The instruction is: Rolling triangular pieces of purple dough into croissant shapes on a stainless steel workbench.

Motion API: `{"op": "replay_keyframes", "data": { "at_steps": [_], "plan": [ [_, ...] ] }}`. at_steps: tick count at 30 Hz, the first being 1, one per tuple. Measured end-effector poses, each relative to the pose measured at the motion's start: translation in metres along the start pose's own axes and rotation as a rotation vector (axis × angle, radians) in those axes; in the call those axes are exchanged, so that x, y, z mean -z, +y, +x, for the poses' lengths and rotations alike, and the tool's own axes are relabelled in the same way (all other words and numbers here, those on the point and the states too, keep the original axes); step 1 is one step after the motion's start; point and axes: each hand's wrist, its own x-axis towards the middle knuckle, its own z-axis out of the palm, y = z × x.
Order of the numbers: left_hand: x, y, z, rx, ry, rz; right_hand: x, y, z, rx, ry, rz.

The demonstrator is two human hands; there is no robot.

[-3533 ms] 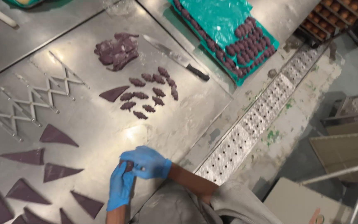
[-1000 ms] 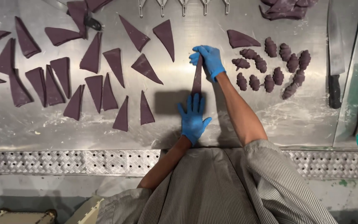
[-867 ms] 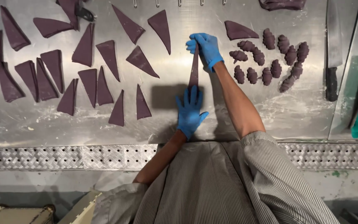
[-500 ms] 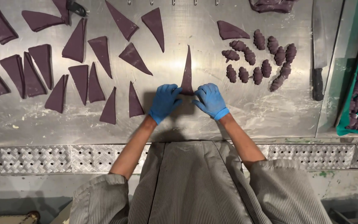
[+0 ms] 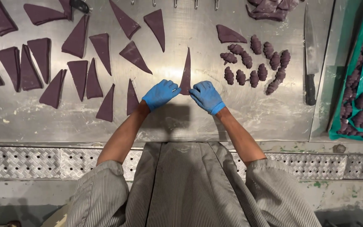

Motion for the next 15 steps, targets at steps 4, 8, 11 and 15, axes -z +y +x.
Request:
{"op": "replay_keyframes", "data": {
  "at_steps": [4,8,11,15],
  "plan": [
    [0.002,0.000,0.009,0.026,-0.120,-0.053,0.003,-0.006,0.006,0.013,0.084,0.018],
    [-0.007,0.000,0.019,0.097,-0.024,-0.097,0.001,-0.007,0.012,-0.058,0.123,0.101],
    [0.001,0.004,0.024,0.156,0.051,-0.179,0.002,-0.010,0.016,-0.111,0.159,0.175],
    [0.015,0.006,0.036,0.296,0.239,-0.314,-0.002,-0.011,0.023,-0.201,0.226,0.233]
  ]
}}
